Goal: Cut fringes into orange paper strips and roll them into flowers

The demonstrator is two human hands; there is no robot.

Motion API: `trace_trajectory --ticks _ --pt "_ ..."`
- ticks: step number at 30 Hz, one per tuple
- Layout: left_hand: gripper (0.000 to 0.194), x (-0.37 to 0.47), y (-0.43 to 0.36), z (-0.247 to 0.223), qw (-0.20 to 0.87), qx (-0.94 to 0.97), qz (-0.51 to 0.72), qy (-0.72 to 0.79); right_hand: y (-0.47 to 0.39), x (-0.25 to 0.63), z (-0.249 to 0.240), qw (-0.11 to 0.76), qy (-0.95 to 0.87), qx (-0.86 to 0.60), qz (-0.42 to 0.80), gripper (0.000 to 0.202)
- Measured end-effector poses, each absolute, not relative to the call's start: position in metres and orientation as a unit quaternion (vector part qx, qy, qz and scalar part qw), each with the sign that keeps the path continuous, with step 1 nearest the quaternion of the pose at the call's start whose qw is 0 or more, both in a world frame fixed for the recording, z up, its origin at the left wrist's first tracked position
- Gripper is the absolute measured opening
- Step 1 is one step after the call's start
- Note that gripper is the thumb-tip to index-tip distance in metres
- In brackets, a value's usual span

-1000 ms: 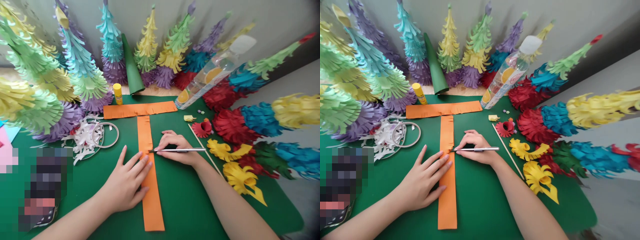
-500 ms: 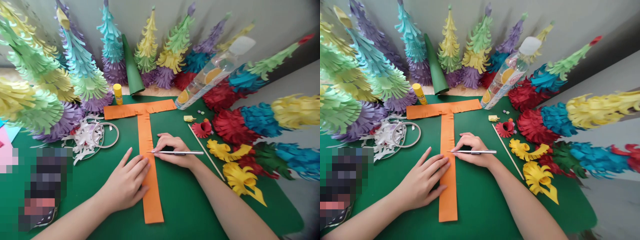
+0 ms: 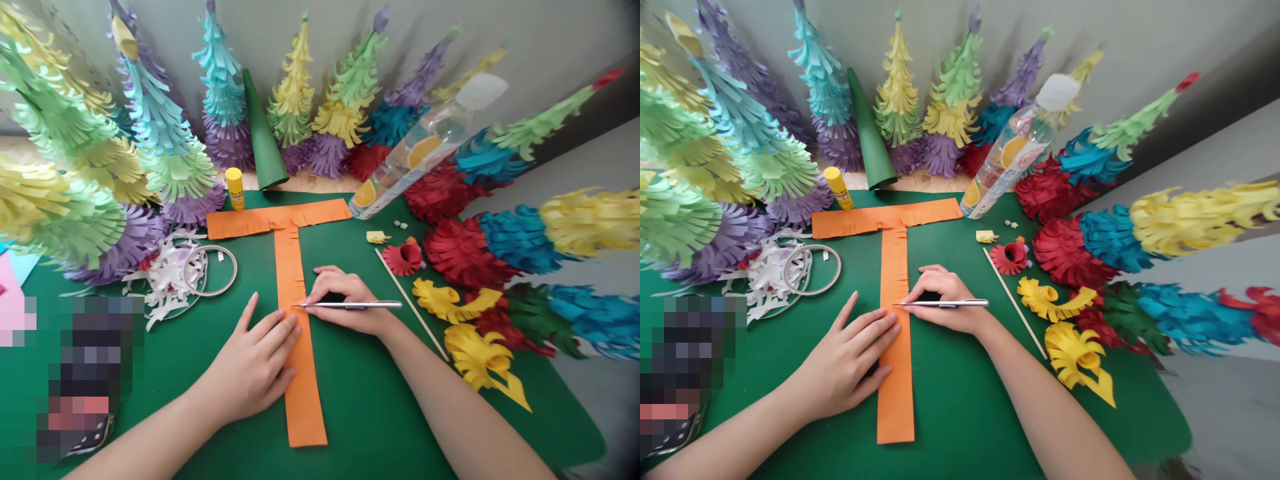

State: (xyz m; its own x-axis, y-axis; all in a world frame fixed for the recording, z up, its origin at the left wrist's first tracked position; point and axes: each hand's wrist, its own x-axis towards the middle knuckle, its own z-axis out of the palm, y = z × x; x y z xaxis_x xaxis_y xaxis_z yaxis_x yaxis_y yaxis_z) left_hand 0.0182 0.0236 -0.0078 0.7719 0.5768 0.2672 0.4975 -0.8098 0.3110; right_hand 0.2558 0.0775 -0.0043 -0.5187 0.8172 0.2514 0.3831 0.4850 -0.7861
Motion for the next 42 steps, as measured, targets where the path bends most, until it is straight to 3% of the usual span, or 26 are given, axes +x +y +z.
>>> trace_trajectory --ticks 42 --pt "0.047 0.02 0.023 -0.005 0.077 0.942 0.142 0.293 0.083 0.27 0.008 0.255 -0.836 -0.36 0.327 0.005"
